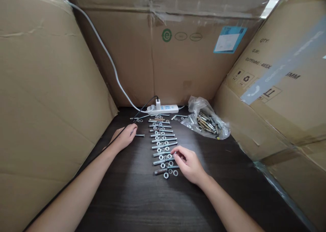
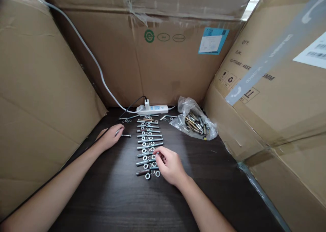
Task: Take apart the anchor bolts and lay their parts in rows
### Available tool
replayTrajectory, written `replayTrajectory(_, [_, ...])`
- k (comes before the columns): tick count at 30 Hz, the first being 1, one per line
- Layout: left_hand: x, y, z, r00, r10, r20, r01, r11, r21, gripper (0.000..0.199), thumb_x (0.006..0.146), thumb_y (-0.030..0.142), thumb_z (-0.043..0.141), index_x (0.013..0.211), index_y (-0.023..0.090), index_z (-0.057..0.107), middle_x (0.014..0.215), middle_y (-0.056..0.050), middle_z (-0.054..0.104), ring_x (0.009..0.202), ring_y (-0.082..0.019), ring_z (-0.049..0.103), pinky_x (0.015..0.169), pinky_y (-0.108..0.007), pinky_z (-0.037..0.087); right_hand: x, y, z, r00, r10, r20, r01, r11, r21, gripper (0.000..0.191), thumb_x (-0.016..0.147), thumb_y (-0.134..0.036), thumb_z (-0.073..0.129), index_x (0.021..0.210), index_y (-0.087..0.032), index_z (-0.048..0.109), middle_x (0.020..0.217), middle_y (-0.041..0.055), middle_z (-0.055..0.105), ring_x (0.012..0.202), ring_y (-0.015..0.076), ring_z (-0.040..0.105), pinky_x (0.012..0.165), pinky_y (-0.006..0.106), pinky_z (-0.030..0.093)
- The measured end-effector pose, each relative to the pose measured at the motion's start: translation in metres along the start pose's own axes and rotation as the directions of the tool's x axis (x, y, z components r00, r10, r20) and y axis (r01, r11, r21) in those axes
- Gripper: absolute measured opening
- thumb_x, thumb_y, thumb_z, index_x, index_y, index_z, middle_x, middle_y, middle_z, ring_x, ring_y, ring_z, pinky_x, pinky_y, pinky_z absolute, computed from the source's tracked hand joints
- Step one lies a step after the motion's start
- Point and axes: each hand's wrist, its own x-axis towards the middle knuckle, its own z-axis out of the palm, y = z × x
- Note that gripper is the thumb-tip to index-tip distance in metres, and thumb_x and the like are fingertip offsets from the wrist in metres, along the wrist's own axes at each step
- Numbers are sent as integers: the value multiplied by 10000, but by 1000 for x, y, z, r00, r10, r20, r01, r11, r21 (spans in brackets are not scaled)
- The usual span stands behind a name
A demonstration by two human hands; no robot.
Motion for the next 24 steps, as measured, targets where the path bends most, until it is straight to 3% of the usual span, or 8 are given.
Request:
replayTrajectory(2, [-1,-2,-2,999,-23,-33,23,1000,-1,240,914,349,312,951,247,526,919,-7,631,824,-169,588,741,-244,404,0,0,0,1000,0,-4,0,1000,-4,136,868,-202,456,880,-181,590,676,-20,517,562,99,422,531,210,320])
replayTrajectory(7, [-3,-3,-6,995,62,74,-56,995,-79,238,909,326,307,898,227,523,909,-12,613,857,-169,574,762,-253,407,0,1,0,1000,4,-9,-4,1000,-7,141,864,-201,458,876,-182,597,665,-22,513,560,101,421,527,210,319])
replayTrajectory(14, [0,-7,-2,985,127,115,-116,988,-103,237,906,327,314,901,196,510,911,-41,585,869,-183,558,786,-281,413,1,1,1,1000,-3,-2,3,1000,-10,142,870,-205,455,865,-182,594,675,-20,522,566,102,423,533,214,316])
replayTrajectory(20, [16,-9,9,999,-18,32,17,999,40,228,927,359,314,972,235,500,988,-31,592,870,-195,577,717,-288,418,1,0,2,1000,-10,8,10,1000,-12,143,864,-185,451,861,-185,594,686,-20,536,567,101,426,536,214,313])
replayTrajectory(24, [30,-6,14,999,-34,-4,34,998,62,206,923,345,336,985,247,506,1026,-25,597,934,-199,578,758,-286,420,1,0,1,1000,-6,6,6,1000,-3,144,865,-189,451,849,-183,594,684,-19,534,570,102,431,535,211,317])
